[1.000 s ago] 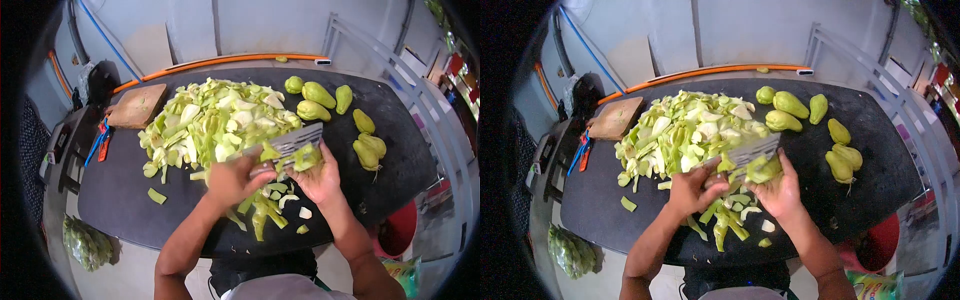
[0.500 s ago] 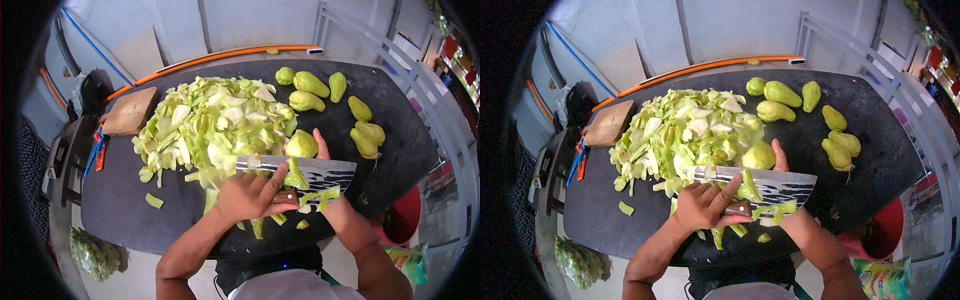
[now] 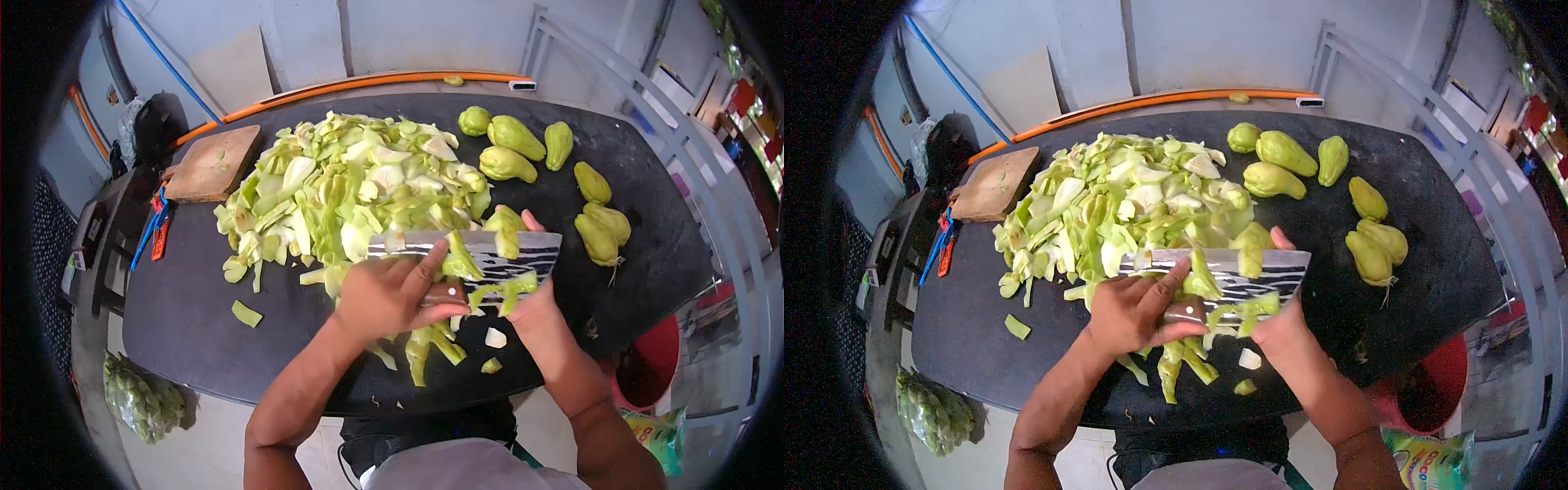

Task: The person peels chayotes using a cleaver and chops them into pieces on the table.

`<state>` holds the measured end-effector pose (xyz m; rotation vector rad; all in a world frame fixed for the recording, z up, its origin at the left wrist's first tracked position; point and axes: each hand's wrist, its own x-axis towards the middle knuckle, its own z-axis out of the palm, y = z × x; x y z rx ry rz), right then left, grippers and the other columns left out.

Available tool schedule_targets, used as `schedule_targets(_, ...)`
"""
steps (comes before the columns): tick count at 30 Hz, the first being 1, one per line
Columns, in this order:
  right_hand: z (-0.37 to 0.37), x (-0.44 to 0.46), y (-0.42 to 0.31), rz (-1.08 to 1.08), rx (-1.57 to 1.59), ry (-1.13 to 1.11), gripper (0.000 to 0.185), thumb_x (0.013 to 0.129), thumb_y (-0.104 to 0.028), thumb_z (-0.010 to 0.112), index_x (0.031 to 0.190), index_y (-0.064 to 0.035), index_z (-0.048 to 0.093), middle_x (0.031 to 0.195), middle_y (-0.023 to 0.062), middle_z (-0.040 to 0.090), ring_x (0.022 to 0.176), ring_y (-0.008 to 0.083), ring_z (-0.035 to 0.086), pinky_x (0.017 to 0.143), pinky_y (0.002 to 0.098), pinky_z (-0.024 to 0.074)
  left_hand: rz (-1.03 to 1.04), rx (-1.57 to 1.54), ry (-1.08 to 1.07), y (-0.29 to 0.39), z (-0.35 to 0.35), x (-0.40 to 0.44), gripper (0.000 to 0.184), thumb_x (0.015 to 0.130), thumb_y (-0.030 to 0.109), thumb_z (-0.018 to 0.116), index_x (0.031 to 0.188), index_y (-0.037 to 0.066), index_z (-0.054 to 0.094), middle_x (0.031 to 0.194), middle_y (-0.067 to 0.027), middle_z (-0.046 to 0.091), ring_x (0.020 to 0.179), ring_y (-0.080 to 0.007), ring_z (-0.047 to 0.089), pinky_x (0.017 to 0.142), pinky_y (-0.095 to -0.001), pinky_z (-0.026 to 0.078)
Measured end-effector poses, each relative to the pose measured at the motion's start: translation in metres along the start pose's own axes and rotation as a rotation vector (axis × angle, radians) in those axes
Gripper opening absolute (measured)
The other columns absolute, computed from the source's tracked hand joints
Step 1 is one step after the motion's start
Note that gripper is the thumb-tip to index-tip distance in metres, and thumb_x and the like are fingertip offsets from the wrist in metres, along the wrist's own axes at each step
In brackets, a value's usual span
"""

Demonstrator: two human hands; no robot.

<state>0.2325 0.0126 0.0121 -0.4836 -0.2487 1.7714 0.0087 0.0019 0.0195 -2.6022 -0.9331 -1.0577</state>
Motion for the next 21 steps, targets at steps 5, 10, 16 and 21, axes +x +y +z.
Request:
schedule_targets(5,-0.013,0.013,-0.001,0.093,-0.042,-0.073,0.051,0.092,-0.057,0.053,0.115,-0.013,0.064,0.106,0.0071,0.067,0.101,0.0242,0.064,0.094,0.0412,0.05,0.073,-0.027,0.033,0.008,0.001,0.002,0.09,0.066,0.056,0.083,0.132,-0.001,0.06,0.066,-0.0037,0.06,0.055,-0.0196,0.062,0.052,-0.0324,0.052)
schedule_targets(10,-0.007,0.004,0.005,-0.022,0.009,-0.11,0.045,0.097,-0.049,0.051,0.117,-0.0114,0.065,0.112,0.0085,0.068,0.105,0.027,0.064,0.099,0.0437,0.0489,-0.024,-0.014,0.048,-0.012,-0.004,-0.001,0.089,0.066,0.056,0.082,0.133,0.002,0.06,0.061,-0.0022,0.056,0.051,-0.02,0.059,0.051,-0.0324,0.051)
schedule_targets(16,0.002,0.0,0.002,0.049,0.021,-0.246,0.043,0.099,-0.046,0.05,0.119,-0.0104,0.065,0.112,0.0082,0.069,0.105,0.0266,0.064,0.098,0.0433,0.0493,0.015,-0.104,0.117,0.0,-0.005,0.005,0.09,0.068,0.056,0.082,0.135,0.001,0.058,0.067,-0.0061,0.064,0.054,-0.0234,0.064,0.051,-0.0343,0.051)
schedule_targets(21,-0.001,0.002,0.015,-0.254,-0.31,-0.116,0.057,0.096,-0.053,0.054,0.135,-0.0108,0.057,0.133,0.0111,0.06,0.124,0.0273,0.057,0.109,0.0509,0.0417,-0.092,-0.083,0.072,-0.015,-0.004,-0.005,0.083,0.073,0.056,0.08,0.135,0.006,0.058,0.069,-0.0073,0.067,0.054,-0.0263,0.066,0.049,-0.0369,0.052)
